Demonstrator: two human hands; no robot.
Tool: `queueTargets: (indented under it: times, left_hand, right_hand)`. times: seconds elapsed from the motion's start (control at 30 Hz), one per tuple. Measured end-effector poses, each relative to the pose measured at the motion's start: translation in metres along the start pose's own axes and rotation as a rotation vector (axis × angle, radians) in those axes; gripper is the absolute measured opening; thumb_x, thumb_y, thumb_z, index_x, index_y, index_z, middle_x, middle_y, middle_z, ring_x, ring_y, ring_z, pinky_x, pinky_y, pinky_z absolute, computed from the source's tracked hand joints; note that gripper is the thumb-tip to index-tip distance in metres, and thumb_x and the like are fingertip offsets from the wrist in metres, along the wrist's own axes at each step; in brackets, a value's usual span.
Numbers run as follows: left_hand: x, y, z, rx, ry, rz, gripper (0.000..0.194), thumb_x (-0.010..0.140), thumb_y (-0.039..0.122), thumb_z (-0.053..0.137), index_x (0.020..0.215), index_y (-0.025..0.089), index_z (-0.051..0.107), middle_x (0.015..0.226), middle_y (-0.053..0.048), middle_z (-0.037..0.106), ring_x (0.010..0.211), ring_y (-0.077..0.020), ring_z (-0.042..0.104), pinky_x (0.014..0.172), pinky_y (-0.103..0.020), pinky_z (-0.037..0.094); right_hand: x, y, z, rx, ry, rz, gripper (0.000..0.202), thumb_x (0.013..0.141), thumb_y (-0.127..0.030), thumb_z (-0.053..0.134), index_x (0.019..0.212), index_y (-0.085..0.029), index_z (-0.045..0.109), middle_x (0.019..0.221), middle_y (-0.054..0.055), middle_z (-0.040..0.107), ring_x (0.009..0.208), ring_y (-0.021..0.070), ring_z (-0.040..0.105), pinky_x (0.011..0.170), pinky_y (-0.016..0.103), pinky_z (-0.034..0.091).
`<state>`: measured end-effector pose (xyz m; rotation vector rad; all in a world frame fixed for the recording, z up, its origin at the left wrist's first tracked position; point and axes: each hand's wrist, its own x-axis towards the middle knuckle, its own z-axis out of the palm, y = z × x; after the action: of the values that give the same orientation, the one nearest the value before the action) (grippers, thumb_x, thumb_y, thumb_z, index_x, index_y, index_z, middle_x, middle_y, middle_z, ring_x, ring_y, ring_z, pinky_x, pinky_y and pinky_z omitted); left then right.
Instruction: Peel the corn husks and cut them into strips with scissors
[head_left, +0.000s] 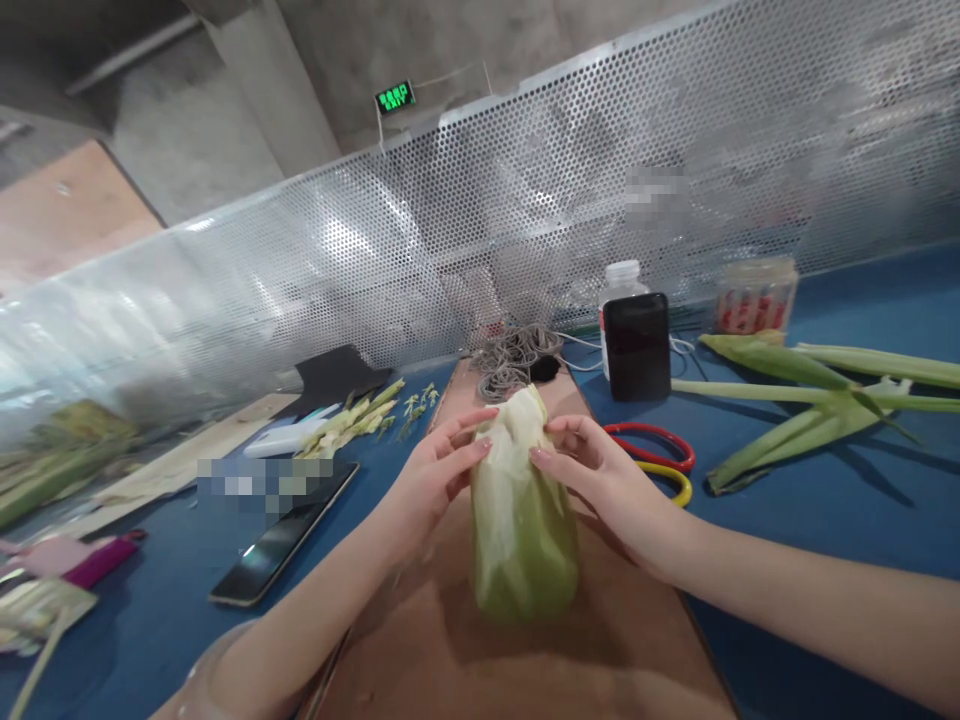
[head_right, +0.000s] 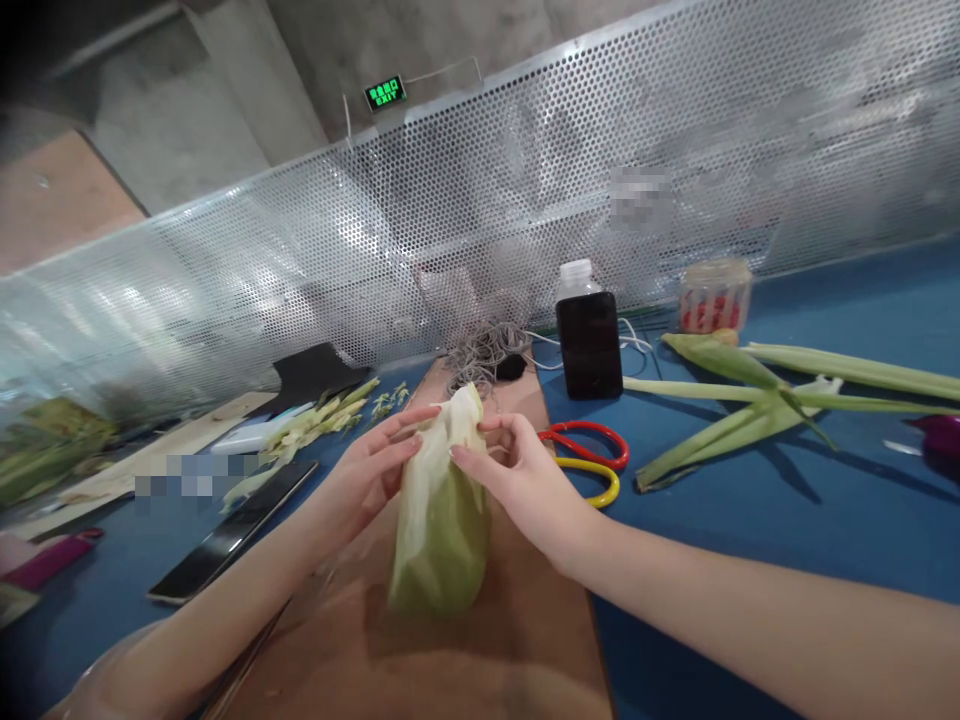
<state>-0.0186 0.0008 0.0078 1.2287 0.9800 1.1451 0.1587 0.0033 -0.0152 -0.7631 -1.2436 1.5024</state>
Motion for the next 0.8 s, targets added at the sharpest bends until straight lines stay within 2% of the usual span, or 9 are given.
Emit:
queueTargets:
  times: [0.13,0.23,0.5,0.63,0.8]
  left_hand:
    - [-0.0002,-0.0014,-0.0002,0.001,-0.025,-0.012,0.041,0.071,0.025,0.063,0.111,0.019,0.055,0.097,-0.008,0.064,0.077,-0.0148,0.059,0.069,-0.026,0.044]
    - [0.0029,-0.0028,-0.0022,-0.052,-0.032,-0.023,0.045,0.069,0.021,0.064,0.113,0.020,0.053,0.100,-0.007,0.063,0.078,-0.0143,0.060,0.070,-0.025,0.045]
    - [0.0051,-0.0053,-0.0045,-0.188,-0.065,-0.027,0.047,0.070,0.017,0.063,0.115,0.023,0.051,0.099,-0.004,0.064,0.076,-0.0121,0.061,0.069,-0.023,0.047]
    - [0.0035,-0.0039,-0.0036,-0.238,-0.066,-0.056,0.047,0.069,0.016,0.062,0.115,0.023,0.051,0.108,-0.005,0.061,0.084,-0.0142,0.060,0.076,-0.025,0.047]
    - [0.0058,-0.0042,-0.0053,-0.276,-0.086,-0.065,0.038,0.072,0.012,0.058,0.110,0.019,0.054,0.113,-0.006,0.058,0.087,-0.0143,0.059,0.077,-0.025,0.046]
  right_hand:
    - [0.0010,-0.0028,-0.0003,0.090,-0.048,0.019,0.045,0.069,-0.024,0.064,0.110,-0.025,0.043,0.100,0.003,0.061,0.095,0.0181,0.057,0.082,0.034,0.044]
    - [0.0020,-0.0053,-0.0017,0.147,-0.067,0.078,0.052,0.068,-0.017,0.062,0.115,-0.027,0.043,0.101,0.003,0.062,0.093,0.0180,0.058,0.082,0.034,0.044]
    - [0.0021,-0.0087,-0.0024,0.198,-0.195,0.168,0.056,0.068,-0.017,0.061,0.120,-0.030,0.043,0.103,0.002,0.061,0.088,0.0173,0.059,0.077,0.032,0.047]
    - [0.0038,-0.0089,-0.0017,0.181,-0.150,0.175,0.056,0.067,-0.015,0.059,0.119,-0.029,0.045,0.103,0.002,0.061,0.091,0.0183,0.058,0.078,0.033,0.046]
    - [0.0053,-0.0083,-0.0026,0.222,-0.106,0.188,0.057,0.066,-0.014,0.060,0.119,-0.026,0.044,0.109,0.003,0.060,0.103,0.0209,0.054,0.083,0.034,0.044]
